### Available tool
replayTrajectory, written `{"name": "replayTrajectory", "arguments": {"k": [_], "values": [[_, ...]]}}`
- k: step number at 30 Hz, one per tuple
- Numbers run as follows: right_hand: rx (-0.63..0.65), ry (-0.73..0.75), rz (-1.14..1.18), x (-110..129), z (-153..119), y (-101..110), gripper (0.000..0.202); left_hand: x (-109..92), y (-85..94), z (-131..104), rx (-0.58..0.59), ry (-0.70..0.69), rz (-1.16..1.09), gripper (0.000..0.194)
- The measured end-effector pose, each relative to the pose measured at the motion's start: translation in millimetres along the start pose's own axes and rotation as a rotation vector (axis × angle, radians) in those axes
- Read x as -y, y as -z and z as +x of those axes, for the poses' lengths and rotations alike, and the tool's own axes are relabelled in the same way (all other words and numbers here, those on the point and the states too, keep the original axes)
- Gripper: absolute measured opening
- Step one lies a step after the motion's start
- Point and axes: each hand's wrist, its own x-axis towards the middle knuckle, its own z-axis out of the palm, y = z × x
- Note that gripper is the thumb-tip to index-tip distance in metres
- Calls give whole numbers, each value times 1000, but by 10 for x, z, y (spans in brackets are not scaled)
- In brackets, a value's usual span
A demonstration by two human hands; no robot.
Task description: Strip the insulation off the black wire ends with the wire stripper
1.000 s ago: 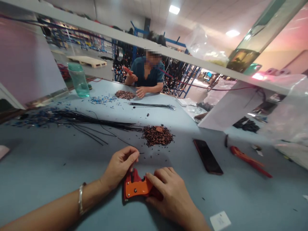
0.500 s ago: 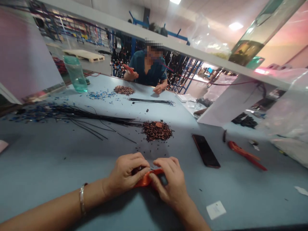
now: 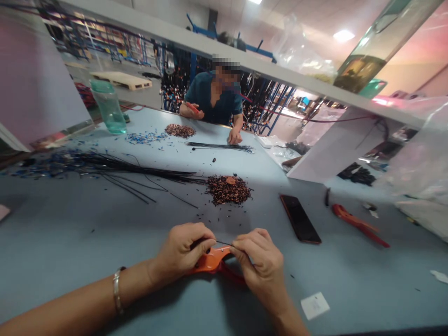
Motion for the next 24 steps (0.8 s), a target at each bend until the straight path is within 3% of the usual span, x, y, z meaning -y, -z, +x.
{"name": "replayTrajectory", "arguments": {"k": [9, 12, 16, 20, 24], "values": [[-36, -88, 4, -58, -1, 44, 17, 83, 10, 20, -73, 29, 148, 17], [-55, -83, -66, -85, -18, 16, 16, 87, 30, 22, -176, -78, 216, 14], [-62, -96, -91, -60, -36, -51, 17, 80, 24, -68, -310, -308, 333, 33], [-16, -74, -65, 33, -26, -108, 17, 78, -74, -192, -169, -466, 242, 41], [2, -55, 33, 115, -15, -138, 16, 69, -136, -179, -43, -481, 248, 41]]}}
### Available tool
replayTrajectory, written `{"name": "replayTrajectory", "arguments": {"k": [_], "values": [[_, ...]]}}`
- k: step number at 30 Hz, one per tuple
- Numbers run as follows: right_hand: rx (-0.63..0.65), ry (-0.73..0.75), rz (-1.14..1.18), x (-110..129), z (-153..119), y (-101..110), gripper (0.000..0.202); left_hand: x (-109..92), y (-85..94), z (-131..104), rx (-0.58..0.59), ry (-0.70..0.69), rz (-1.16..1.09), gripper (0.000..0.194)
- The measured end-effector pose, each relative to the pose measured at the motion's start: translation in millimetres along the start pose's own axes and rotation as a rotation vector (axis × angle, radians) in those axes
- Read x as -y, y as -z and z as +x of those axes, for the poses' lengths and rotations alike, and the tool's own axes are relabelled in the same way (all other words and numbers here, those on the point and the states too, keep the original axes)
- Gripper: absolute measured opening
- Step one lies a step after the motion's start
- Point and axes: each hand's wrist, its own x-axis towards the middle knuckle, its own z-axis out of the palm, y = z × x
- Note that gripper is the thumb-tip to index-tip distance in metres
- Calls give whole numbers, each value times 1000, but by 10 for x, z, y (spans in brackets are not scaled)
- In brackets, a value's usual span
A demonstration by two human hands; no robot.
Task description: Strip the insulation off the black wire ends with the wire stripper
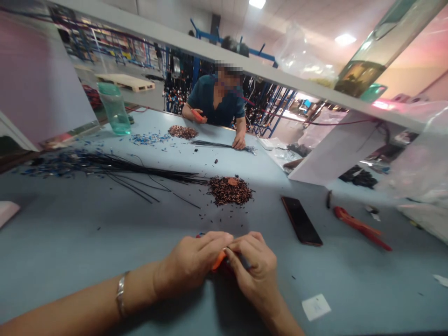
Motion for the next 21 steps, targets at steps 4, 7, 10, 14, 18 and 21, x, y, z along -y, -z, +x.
{"name": "replayTrajectory", "arguments": {"k": [4, 7, 10, 14, 18, 21], "values": [[7, 17, 40, 19, -6, -2, 15, 36, 45, 89, -25, 75, -44, 26], [33, 1, 75, 0, -9, 25, 15, 53, 83, 136, -49, 27, 8, 14], [62, -63, 145, -19, -1, 65, 17, 61, 97, 155, -64, -56, 92, 13], [93, -177, 236, -25, 16, 81, 21, 79, 103, 130, -47, -162, 225, 15], [133, -216, 247, -69, 12, 74, 22, 103, 117, 96, -17, -182, 283, 15], [171, -210, 152, -157, 2, 122, 14, 139, 151, 114, -12, -93, 266, 17]]}}
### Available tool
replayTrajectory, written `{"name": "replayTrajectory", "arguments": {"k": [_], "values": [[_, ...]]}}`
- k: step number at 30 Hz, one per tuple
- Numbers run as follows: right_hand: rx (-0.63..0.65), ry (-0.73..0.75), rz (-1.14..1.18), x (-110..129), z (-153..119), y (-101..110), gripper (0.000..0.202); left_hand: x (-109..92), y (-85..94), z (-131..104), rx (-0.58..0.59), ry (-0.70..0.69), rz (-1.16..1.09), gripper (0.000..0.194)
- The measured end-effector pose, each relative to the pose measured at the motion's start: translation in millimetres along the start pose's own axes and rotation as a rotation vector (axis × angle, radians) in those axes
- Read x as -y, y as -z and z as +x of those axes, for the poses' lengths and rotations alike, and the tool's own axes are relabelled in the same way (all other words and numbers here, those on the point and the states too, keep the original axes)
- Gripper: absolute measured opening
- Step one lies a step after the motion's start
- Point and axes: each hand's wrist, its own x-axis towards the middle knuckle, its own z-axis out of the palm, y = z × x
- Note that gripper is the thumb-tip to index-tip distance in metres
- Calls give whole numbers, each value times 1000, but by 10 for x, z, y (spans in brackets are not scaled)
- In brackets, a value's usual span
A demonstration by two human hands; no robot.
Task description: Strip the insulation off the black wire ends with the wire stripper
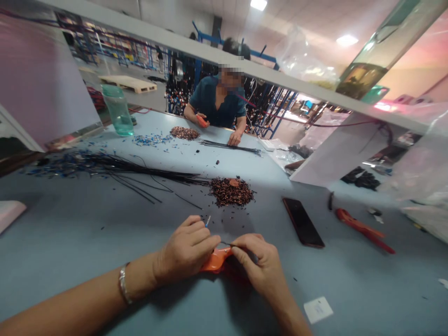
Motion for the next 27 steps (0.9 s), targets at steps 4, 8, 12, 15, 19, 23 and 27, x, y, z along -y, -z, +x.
{"name": "replayTrajectory", "arguments": {"k": [4, 8, 12, 15, 19, 23, 27], "values": [[152, 16, -181, -64, 1, 137, 38, 126, 21, 24, -62, 333, -89, 16], [457, 13, -292, -16, -5, 181, 75, 233, -9, -4, -162, 629, -152, 14], [492, -22, -335, 42, -27, 122, 75, 242, -37, -23, -145, 694, -196, 15], [460, -43, -265, 61, -27, 102, 63, 233, -43, -19, -130, 712, -237, 16], [341, -177, 45, 15, -11, 174, 51, 256, -37, -10, -124, 812, -320, 18], [195, -309, 772, -94, -60, 201, 58, 280, -21, 4, -164, 875, -361, 19], [146, -362, 1243, -76, -95, 42, 47, 279, -9, 8, -213, 887, -357, 20]]}}
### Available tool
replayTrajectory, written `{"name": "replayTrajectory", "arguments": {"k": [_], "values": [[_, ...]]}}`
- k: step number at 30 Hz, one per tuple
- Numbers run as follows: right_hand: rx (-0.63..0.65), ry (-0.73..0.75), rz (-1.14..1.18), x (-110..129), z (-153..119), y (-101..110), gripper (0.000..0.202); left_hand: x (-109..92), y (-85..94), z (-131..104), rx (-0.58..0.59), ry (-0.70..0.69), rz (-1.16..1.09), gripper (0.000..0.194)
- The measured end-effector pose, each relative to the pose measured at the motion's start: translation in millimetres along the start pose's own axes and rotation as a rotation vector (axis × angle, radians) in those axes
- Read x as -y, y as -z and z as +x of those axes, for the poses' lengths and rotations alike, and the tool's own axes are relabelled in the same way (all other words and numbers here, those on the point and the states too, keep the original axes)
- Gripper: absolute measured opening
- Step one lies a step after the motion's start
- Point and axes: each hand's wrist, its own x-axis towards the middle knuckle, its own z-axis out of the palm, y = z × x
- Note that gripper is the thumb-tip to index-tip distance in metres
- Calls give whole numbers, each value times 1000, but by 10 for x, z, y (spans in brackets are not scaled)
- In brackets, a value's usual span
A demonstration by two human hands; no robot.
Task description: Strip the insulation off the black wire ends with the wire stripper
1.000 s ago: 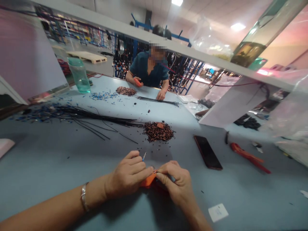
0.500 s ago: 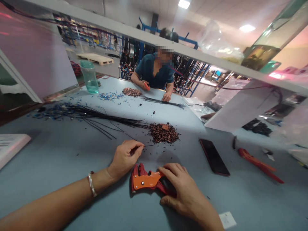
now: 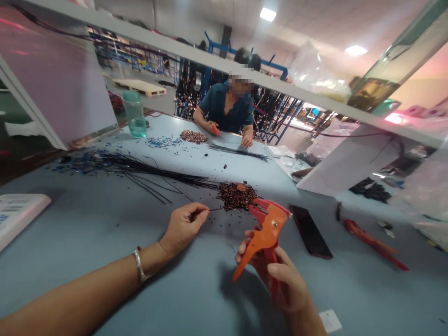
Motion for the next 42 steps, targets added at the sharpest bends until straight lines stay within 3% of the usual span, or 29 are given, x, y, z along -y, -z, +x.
{"name": "replayTrajectory", "arguments": {"k": [4, 10, 17, 24, 37, 42], "values": [[-31, -146, 181, -61, 97, -187, 35, 2, 2, -6, -24, 0, -37, 19], [162, -264, 219, -120, 259, -300, 46, 30, -12, 10, -31, 84, -139, 20], [123, -294, 275, -343, 327, -156, 47, -8, -6, -2, -17, 150, -172, 21], [146, -294, 216, -257, 238, -119, 50, -76, 15, -16, 149, 144, -229, 21], [219, -309, 49, -177, 269, -76, 51, -86, 35, -69, 153, 49, -209, 20], [185, -271, -18, -153, 247, -121, 50, -95, 56, -75, 169, -18, -154, 20]]}}
